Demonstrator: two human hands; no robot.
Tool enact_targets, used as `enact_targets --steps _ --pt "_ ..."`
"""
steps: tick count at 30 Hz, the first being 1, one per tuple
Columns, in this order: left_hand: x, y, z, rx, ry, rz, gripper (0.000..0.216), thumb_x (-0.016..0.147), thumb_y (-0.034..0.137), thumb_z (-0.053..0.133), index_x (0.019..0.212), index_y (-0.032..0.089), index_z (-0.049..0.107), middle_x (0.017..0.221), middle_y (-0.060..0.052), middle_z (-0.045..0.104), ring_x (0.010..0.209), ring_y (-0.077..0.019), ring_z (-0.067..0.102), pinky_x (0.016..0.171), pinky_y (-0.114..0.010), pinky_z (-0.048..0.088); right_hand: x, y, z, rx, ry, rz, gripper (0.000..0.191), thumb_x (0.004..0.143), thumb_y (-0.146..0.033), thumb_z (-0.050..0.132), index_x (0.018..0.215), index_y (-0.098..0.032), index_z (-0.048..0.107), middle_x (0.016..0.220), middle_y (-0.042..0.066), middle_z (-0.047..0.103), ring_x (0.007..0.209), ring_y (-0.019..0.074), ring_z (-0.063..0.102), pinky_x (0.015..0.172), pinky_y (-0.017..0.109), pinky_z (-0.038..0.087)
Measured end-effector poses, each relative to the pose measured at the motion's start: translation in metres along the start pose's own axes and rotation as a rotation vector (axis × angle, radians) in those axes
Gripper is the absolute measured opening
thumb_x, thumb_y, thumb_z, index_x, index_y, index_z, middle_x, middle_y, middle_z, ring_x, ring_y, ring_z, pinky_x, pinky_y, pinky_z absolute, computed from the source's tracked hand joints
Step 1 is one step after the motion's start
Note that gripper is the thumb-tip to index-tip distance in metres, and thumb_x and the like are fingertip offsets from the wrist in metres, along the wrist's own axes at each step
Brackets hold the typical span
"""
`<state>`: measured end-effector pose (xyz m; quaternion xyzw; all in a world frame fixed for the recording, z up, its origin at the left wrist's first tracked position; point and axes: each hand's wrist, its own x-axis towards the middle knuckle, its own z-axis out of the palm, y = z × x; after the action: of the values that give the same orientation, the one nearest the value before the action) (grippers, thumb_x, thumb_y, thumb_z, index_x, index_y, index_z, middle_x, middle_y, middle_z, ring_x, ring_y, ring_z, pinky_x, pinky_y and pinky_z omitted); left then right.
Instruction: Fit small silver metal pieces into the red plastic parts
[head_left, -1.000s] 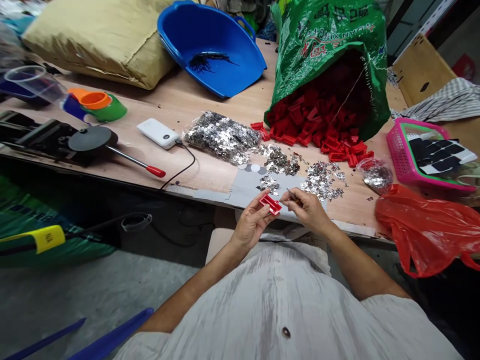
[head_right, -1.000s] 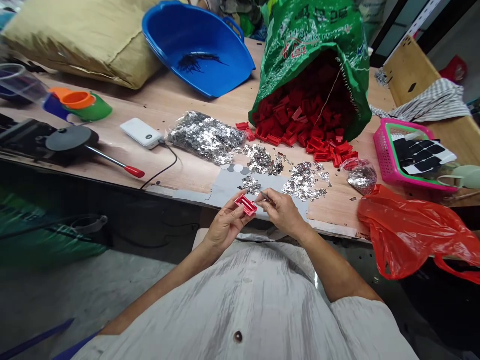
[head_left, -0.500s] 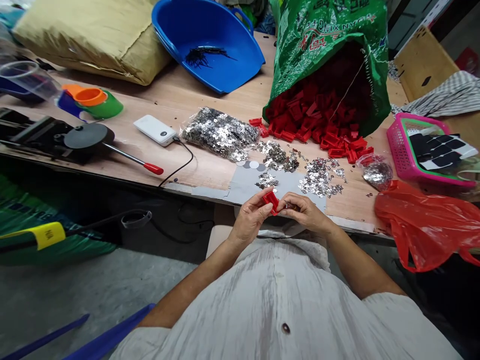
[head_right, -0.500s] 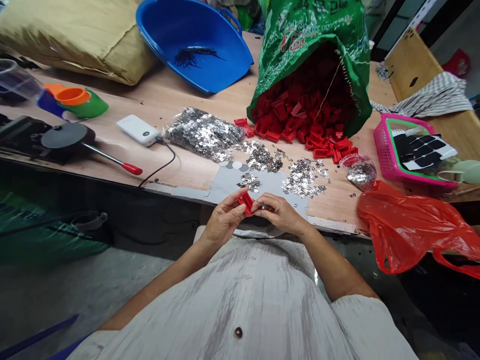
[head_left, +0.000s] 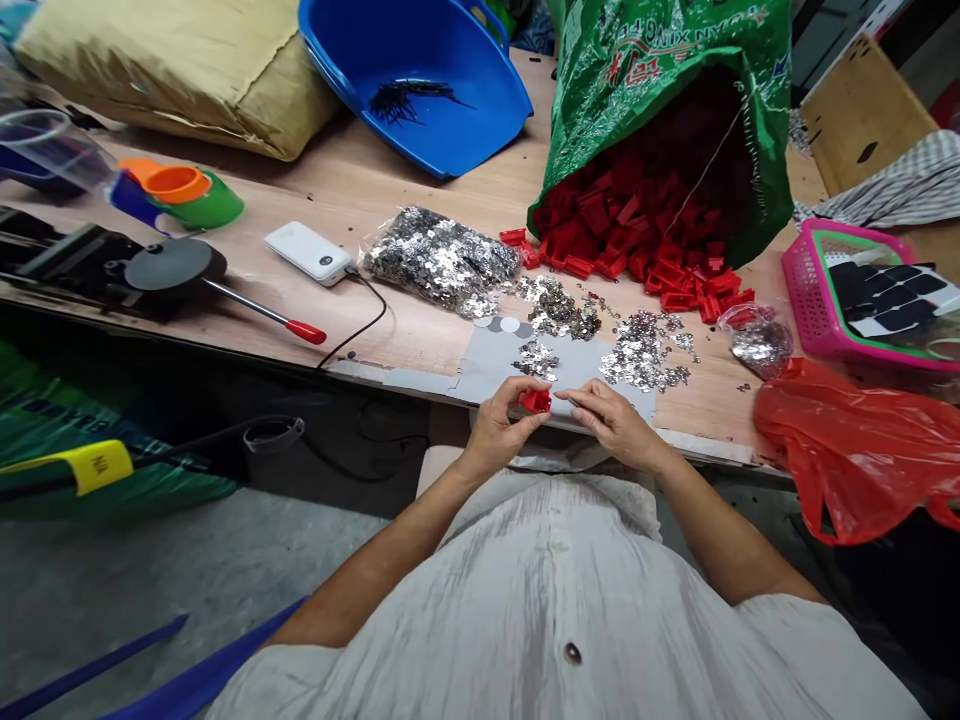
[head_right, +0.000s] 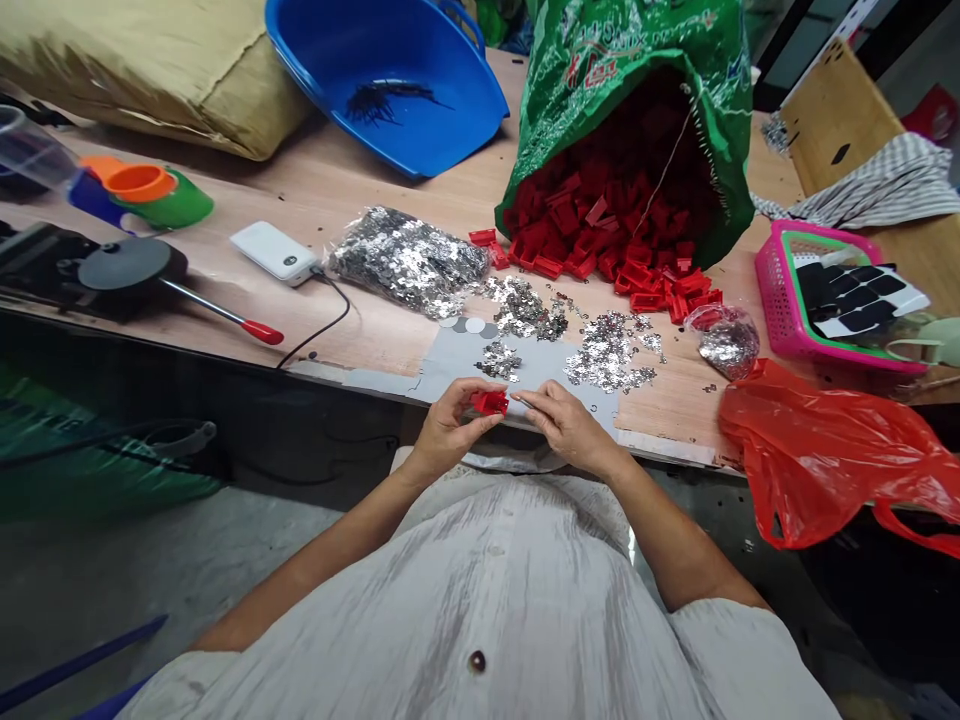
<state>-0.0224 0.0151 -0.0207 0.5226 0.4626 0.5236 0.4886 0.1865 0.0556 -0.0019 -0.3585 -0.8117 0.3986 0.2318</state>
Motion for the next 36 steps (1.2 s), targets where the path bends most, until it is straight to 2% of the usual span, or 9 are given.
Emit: enact_targets --steps 4,8,14,20,31,36 --pt "0.007 -0.008 -0.008 0.283 -0.042 0.032 0.035 0.074 0.021 0.074 0.109 0.023 0.067 0.105 -0.004 0.071 0.094 -0.0187 0.067 0.087 -0.030 0.050 -0.001 0.008 0.011 -0.138 0.003 0.020 0.027 0.096 -0.027 0.050 0.119 -0.025 0.064 0.096 0.007 0.064 0.084 0.0193 0.060 0.078 0.033 0.046" --pt "0.013 -0.013 -0.013 0.391 -0.114 0.066 0.036 0.076 0.023 0.072 0.111 0.024 0.069 0.104 -0.005 0.073 0.096 -0.0201 0.068 0.088 -0.030 0.050 0.001 0.012 0.015 -0.179 0.006 -0.012 0.023 0.094 -0.022 0.051 0.111 -0.023 0.066 0.099 0.007 0.068 0.090 0.0196 0.063 0.082 0.033 0.047" --pt "0.018 -0.012 -0.017 0.397 -0.186 0.077 0.038 0.076 0.022 0.070 0.114 0.023 0.070 0.110 -0.007 0.073 0.103 -0.0218 0.067 0.093 -0.032 0.050 0.006 0.015 0.014 -0.241 -0.020 -0.055 0.022 0.093 -0.017 0.051 0.109 -0.021 0.066 0.100 0.008 0.066 0.089 0.0182 0.064 0.082 0.031 0.049" --pt "0.020 -0.007 -0.018 0.449 -0.205 0.037 0.033 0.075 0.021 0.071 0.108 0.021 0.071 0.109 -0.006 0.074 0.098 -0.0207 0.069 0.090 -0.029 0.050 0.005 0.012 0.016 -0.303 -0.027 -0.036 0.021 0.094 -0.016 0.050 0.108 -0.020 0.066 0.101 0.006 0.066 0.090 0.0166 0.065 0.082 0.028 0.050" --pt "0.020 -0.011 -0.017 0.398 -0.195 -0.017 0.026 0.073 0.022 0.073 0.099 0.021 0.071 0.098 -0.004 0.075 0.090 -0.0198 0.069 0.085 -0.028 0.049 0.012 -0.005 0.031 -0.374 -0.016 0.132 0.019 0.093 -0.015 0.049 0.101 -0.019 0.065 0.099 0.007 0.067 0.093 0.0180 0.063 0.081 0.028 0.048" --pt "0.013 -0.009 -0.012 0.302 -0.119 -0.065 0.027 0.070 0.023 0.077 0.095 0.021 0.070 0.097 -0.003 0.073 0.090 -0.0186 0.066 0.085 -0.028 0.048 0.008 -0.003 0.024 -0.307 -0.010 0.107 0.020 0.094 -0.019 0.047 0.109 -0.021 0.062 0.102 0.007 0.064 0.090 0.0179 0.061 0.079 0.029 0.047"
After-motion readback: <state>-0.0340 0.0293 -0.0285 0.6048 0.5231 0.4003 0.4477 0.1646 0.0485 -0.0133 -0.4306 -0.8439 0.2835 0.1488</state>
